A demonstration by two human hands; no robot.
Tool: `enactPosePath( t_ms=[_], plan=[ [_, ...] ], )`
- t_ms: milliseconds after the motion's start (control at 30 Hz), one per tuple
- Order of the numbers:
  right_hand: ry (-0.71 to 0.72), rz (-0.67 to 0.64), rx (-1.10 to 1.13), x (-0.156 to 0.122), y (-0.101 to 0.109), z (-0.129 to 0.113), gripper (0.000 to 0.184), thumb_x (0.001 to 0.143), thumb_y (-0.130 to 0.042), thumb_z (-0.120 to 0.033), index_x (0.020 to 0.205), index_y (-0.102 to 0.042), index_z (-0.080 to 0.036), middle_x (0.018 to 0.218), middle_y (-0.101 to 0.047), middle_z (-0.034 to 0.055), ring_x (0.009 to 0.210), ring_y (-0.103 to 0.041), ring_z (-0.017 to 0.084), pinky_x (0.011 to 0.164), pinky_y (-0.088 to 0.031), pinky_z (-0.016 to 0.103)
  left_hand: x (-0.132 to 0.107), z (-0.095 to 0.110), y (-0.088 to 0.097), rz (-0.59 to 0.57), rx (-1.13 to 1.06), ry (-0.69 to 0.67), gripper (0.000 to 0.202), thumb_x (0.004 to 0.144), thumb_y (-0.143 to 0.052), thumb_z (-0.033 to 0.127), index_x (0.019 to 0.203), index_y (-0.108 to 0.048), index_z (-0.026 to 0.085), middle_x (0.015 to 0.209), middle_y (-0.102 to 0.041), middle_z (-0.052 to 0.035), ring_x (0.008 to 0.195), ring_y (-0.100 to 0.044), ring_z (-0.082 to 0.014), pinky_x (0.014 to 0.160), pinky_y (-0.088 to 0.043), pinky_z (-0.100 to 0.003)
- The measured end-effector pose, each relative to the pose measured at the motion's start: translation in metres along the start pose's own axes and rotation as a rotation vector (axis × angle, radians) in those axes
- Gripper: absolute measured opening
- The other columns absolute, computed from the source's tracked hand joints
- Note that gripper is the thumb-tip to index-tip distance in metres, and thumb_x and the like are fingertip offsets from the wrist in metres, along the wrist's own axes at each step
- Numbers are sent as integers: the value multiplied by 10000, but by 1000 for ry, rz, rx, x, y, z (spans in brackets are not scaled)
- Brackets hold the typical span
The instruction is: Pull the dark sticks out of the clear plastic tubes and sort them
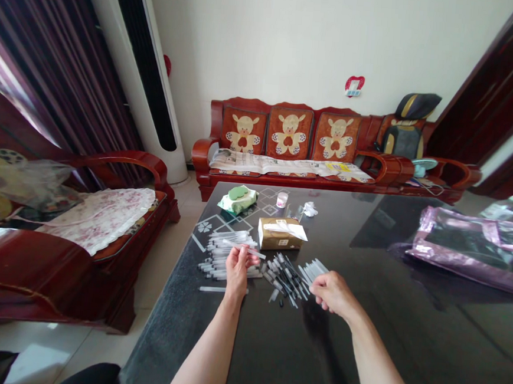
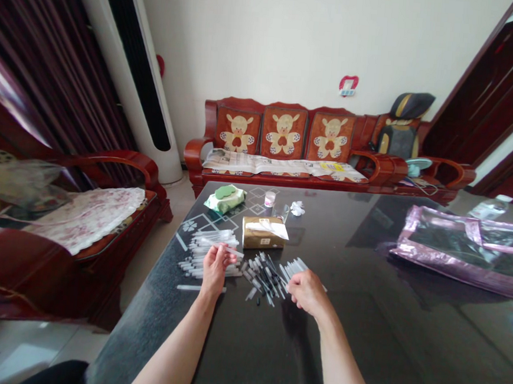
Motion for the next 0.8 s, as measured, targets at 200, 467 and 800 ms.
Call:
enactPosePath(
  t_ms=[200,467,800],
  plan=[
    [26,6,-174,6,-22,-5,209,694,-540,-204,495,-597,-174,439,-601,42,344,-508,128,364,-326,228,-10,-6,-21,-212,38,100,287,793,-631,402,890,-592,135,768,-672,-62,567,-600,-108,539,-494,-229],
    [159,-87,224,-4,-49,-48,378,827,-458,-485,761,-640,-159,590,-634,22,455,-568,114,410,-399,197,-30,-15,-45,-408,52,241,251,756,-685,351,831,-669,112,682,-625,-38,543,-548,-94,537,-466,-223],
    [28,-443,633,-24,-83,-56,411,758,-584,-517,847,-604,-117,609,-657,32,368,-516,81,319,-346,162,-15,-5,-27,-289,-69,213,278,768,-680,348,900,-672,104,734,-642,-44,474,-454,-29,461,-360,-153]
  ],
)
Point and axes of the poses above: each hand's wrist, its own x-axis towards the middle knuckle, its own y-axis out of the back of the hand, z = x × y, the point moved 8 cm from there along x, towards the middle knuckle
